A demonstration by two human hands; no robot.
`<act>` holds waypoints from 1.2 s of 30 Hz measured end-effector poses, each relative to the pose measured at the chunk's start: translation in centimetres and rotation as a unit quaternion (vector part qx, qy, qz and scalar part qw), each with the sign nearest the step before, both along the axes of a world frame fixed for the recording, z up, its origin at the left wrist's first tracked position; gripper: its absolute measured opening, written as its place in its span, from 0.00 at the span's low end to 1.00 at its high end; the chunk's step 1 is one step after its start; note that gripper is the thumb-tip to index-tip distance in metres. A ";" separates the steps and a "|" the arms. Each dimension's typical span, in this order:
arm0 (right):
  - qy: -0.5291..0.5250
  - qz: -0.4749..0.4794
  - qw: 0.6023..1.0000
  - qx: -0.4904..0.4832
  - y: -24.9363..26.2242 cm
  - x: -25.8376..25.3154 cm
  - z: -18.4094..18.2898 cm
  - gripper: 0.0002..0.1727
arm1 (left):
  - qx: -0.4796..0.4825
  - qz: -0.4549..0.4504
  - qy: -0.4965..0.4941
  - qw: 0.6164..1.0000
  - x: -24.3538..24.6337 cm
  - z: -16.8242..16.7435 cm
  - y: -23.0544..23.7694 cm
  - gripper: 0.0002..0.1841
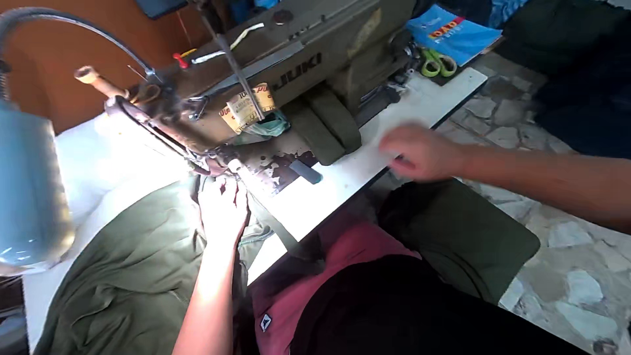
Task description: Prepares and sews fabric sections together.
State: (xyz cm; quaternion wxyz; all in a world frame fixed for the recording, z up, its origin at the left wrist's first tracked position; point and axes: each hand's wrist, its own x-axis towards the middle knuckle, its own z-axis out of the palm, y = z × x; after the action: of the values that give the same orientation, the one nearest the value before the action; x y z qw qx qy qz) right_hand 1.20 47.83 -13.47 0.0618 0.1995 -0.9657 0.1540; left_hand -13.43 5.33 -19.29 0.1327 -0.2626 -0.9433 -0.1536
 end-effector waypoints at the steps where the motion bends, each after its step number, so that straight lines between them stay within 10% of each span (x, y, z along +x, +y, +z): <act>1: -0.134 0.056 0.989 0.015 -1.6 2.8 0.5 0.10 | -0.005 0.004 -0.022 1.000 0.5 0.4 -0.1 0.25; 5: -0.590 0.130 0.795 0.056 -6.3 11.3 -0.1 0.10 | 0.005 -0.054 -0.031 0.998 6.4 5.1 -0.4 0.25; 8: -0.558 0.120 0.819 0.053 -6.5 12.7 -1.5 0.07 | -0.087 -0.192 -0.203 0.956 13.0 9.5 -1.5 0.16; 12: -0.546 0.019 0.815 0.194 -3.4 9.8 -5.4 0.14 | -0.355 -0.183 -0.563 0.724 17.8 8.8 -0.4 0.17; 14: -0.550 0.032 0.801 0.233 -2.9 8.1 -6.4 0.15 | -0.358 -0.184 -0.586 0.703 19.3 7.2 -0.2 0.14; 19: -0.510 0.148 0.810 0.250 -7.5 6.1 -5.5 0.11 | -0.392 0.006 -0.505 0.769 19.2 6.3 -3.5 0.15; 22: -0.520 0.165 0.784 0.296 -9.2 5.9 -6.0 0.13 | -0.407 0.082 -0.526 0.742 19.1 4.8 -5.8 0.17; 27: -0.267 0.263 0.927 -0.008 -11.8 5.4 -4.3 0.11 | -0.251 -0.048 -0.525 0.811 20.2 6.6 -3.1 0.13; 31: 0.068 0.263 0.953 -0.132 -18.1 3.6 -4.5 0.15 | -0.068 -0.105 -0.136 0.983 15.2 7.5 -2.6 0.07; 36: 0.025 0.242 0.968 -0.067 -20.3 0.5 -4.5 0.11 | -0.180 -0.142 -0.080 0.970 8.4 6.7 -1.5 0.07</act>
State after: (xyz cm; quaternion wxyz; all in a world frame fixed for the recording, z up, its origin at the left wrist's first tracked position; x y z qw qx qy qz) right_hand 1.67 27.49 -17.98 0.0602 0.4264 -0.8744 0.2234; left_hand -5.04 3.81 -12.55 -0.0155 -0.4003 -0.9160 -0.0195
